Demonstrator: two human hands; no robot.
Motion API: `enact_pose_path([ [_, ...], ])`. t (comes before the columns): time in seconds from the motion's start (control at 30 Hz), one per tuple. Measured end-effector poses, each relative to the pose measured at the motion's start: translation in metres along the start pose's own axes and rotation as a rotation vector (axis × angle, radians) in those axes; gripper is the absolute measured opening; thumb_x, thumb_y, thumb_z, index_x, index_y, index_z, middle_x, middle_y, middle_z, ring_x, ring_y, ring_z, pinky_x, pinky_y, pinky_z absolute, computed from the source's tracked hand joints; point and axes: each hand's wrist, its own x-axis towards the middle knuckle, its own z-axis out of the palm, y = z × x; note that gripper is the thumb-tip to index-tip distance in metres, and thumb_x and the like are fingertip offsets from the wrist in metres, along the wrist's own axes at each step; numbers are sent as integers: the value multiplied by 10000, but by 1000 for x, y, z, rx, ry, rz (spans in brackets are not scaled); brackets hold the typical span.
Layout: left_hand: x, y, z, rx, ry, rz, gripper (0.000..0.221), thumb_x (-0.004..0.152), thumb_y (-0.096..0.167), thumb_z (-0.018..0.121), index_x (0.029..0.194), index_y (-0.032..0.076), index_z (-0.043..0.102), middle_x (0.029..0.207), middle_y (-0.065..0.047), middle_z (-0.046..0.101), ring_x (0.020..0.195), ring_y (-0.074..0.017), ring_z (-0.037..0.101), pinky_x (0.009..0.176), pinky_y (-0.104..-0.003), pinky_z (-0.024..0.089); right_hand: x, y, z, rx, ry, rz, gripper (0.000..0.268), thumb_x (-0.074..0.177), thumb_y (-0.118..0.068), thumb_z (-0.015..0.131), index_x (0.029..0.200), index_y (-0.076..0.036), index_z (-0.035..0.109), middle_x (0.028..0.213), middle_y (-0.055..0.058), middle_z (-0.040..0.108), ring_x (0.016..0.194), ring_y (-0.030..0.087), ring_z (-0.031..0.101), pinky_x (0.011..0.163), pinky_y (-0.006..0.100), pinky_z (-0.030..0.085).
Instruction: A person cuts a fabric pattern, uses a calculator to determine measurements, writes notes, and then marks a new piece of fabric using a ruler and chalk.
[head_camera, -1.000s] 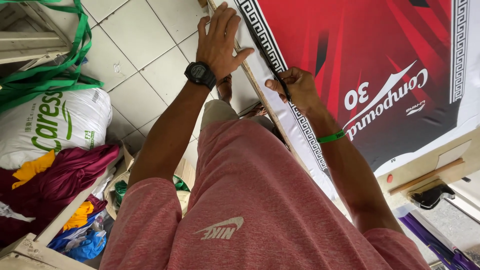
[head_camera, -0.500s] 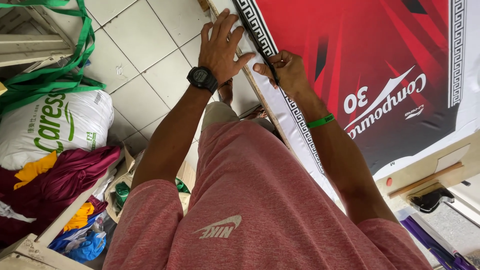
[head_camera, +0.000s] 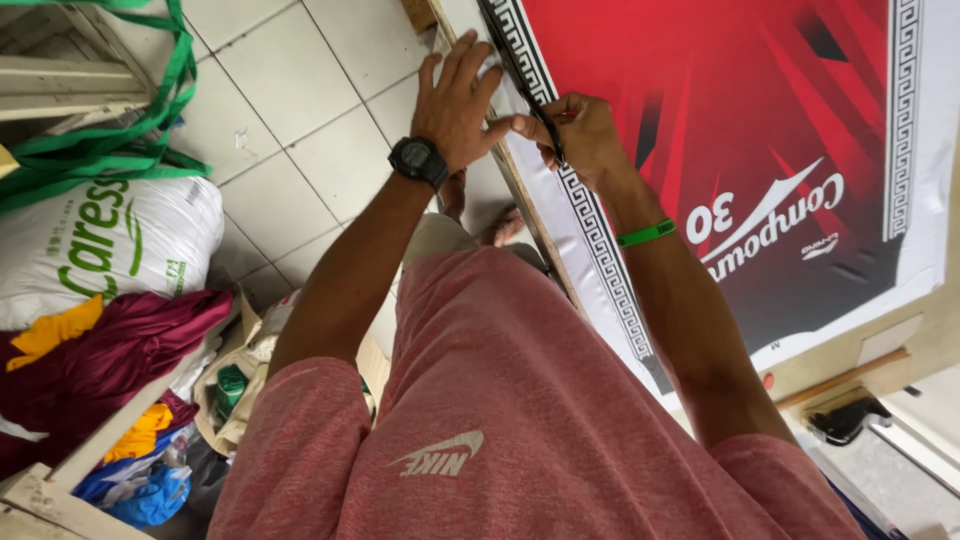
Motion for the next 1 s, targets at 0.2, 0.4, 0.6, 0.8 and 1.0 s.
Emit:
enact_pose_path([
  [0.2, -1, -2, 10, 87, 33, 14, 679, 1028, 667, 812, 1340, 72, 717, 1534, -151, 589, 1534, -365, 407, 1106, -653, 424, -97, -1, -65, -294, -102, -3, 429, 912, -216, 905, 736, -117, 527, 529, 23, 552, 430, 115, 506, 466, 260, 386],
  [0.4, -1, 5, 4, -76, -5, -25, 567, 1034, 489, 843, 1314, 27, 669, 1555, -182, 523, 1556, -401, 366, 1107, -685, 463, -130, 51, -124, 128, 150, -346, 259, 1000, -86, 833, 1245, -45, 756, 1043, 87, 768, 700, 96, 566, 597, 228, 449],
  [0.6, 4, -1, -27, -201, 191, -10, 389, 1050, 269, 807, 1330, 16, 711, 1576, -189, 543, 1574, -417, 377, 1137, -681, 458, -28, 119, -157, -452, 921, -873, 350, 1042, 95, 677, 1385, 46, 727, 1049, 131, 845, 894, 223, 843, 762, 339, 712],
  [0.8, -101, -166, -25, -105, 387, -246, 313, 956, 204, 900, 1217, 75, 785, 1384, -140, 620, 1357, -405, 637, 1098, -518, 528, 18, 147, -180, -849, 1226, -874, 400, 946, -8, 798, 1345, -11, 799, 1004, 165, 813, 815, 361, 819, 696, 409, 690],
  [1.0, -297, -344, -64, -143, -673, -1089, 543, 1031, 471, 642, 1482, 171, 640, 1524, -218, 541, 1307, -496, 640, 1062, -651, 549, 23, 141, -167, -1096, 1071, -239, 302, 1232, -296, 685, 1017, -107, 781, 727, 165, 675, 580, 264, 506, 529, 471, 312],
])
